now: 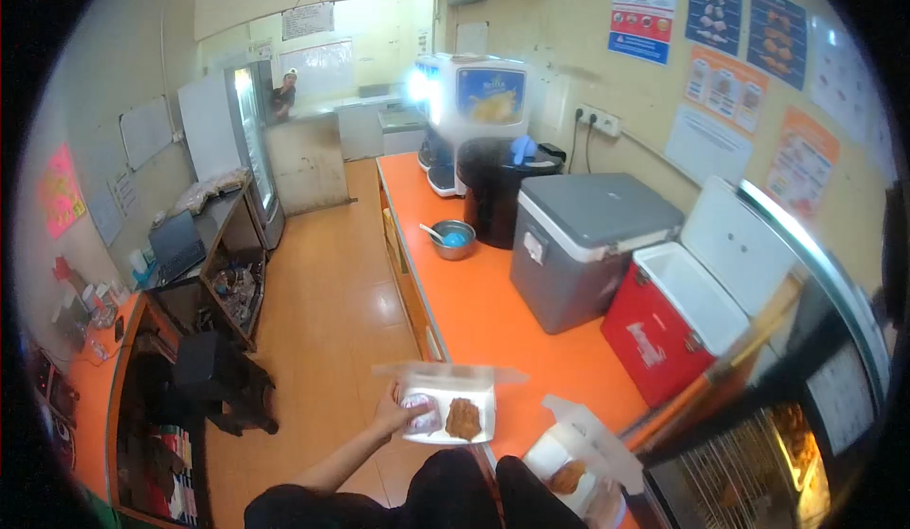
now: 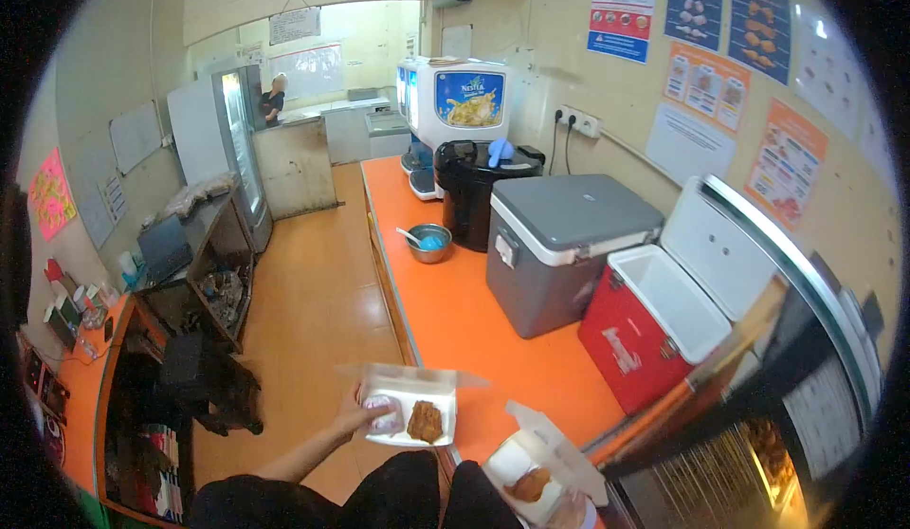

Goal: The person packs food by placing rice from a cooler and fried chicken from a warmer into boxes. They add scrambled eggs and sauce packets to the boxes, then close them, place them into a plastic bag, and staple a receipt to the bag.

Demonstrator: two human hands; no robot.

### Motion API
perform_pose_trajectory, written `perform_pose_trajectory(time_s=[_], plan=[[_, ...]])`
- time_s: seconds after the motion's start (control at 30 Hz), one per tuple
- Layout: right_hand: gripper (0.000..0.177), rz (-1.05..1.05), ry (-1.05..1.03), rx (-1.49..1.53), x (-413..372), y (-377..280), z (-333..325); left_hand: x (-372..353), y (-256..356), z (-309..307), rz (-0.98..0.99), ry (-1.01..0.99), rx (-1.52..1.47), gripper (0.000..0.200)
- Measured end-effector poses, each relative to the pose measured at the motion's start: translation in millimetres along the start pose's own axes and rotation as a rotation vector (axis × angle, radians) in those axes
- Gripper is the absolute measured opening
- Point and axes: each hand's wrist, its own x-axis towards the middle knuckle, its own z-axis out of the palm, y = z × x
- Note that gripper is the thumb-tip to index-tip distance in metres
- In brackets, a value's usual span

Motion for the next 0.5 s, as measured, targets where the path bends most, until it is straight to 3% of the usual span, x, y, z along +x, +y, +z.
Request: perform_pose_trajectory(time_s=[0.17,0.23,0.37,0.4,0.43,0.5], plan=[[0.038,0.315,0.148,-0.148,-159,-21,-119,-100,29,65,0.004,-0.064,0.126,0.083],[0.039,0.503,0.264,-0.182,-238,-24,-170,-132,5,98,0.049,-0.217,0.210,0.085],[0.042,0.935,0.509,-0.174,-404,-31,-269,-211,-26,161,-0.243,-0.784,0.165,0.081],[0.043,1.002,0.563,-0.154,-441,-27,-285,-245,-18,183,-0.257,-0.807,0.151,0.077],[0.044,1.039,0.631,-0.145,-472,-19,-302,-283,-16,209,-0.273,-0.824,0.121,0.073],[0.049,0.800,0.864,-0.277,-542,33,-325,-348,-24,255,-0.315,-1.072,0.144,0.071]])
